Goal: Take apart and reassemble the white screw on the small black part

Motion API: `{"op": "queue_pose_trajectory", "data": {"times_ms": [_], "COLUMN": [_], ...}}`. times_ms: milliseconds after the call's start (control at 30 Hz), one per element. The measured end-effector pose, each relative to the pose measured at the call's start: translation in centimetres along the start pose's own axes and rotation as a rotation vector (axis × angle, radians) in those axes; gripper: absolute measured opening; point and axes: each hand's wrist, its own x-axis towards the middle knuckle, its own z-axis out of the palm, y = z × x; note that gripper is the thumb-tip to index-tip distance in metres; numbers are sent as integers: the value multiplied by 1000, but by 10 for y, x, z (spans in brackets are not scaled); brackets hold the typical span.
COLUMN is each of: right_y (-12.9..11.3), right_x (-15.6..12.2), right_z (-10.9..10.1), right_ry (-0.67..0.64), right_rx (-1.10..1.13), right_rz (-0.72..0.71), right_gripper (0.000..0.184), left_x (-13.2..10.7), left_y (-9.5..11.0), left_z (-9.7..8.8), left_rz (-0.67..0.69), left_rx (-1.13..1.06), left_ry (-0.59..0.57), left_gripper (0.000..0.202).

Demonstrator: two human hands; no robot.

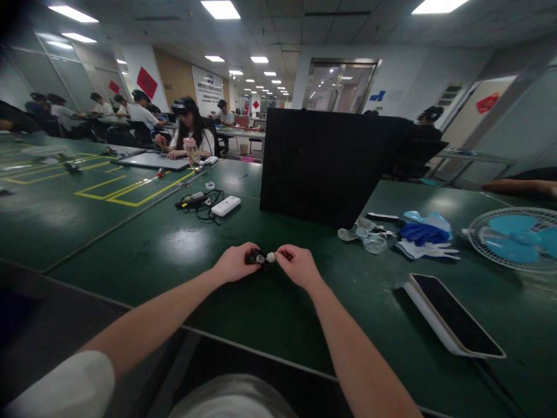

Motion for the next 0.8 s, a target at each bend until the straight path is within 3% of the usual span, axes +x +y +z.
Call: {"op": "queue_pose_trajectory", "data": {"times_ms": [300, 467, 567, 667, 800], "right_y": [0, -2, 9, 31, 63], "right_x": [1, 1, 3, 8, 14], "right_z": [10, 16, 8, -3, -13], "right_ry": [-36, -62, 83, 290, 130], "right_rx": [-105, 5, 196, 548, 904], "right_rz": [-60, 20, 111, 299, 581], "right_gripper": [23, 32, 48, 70, 83], "left_x": [1, 3, 3, 3, 2], "left_y": [1, -1, -2, -3, -4], "left_z": [5, 7, 6, 6, 5], "left_rz": [40, 44, 45, 33, 41], "left_rx": [-26, -85, -115, -128, -139], "left_ry": [-22, -42, -41, -50, -64], "left_gripper": [46, 46, 46, 46, 44]}}
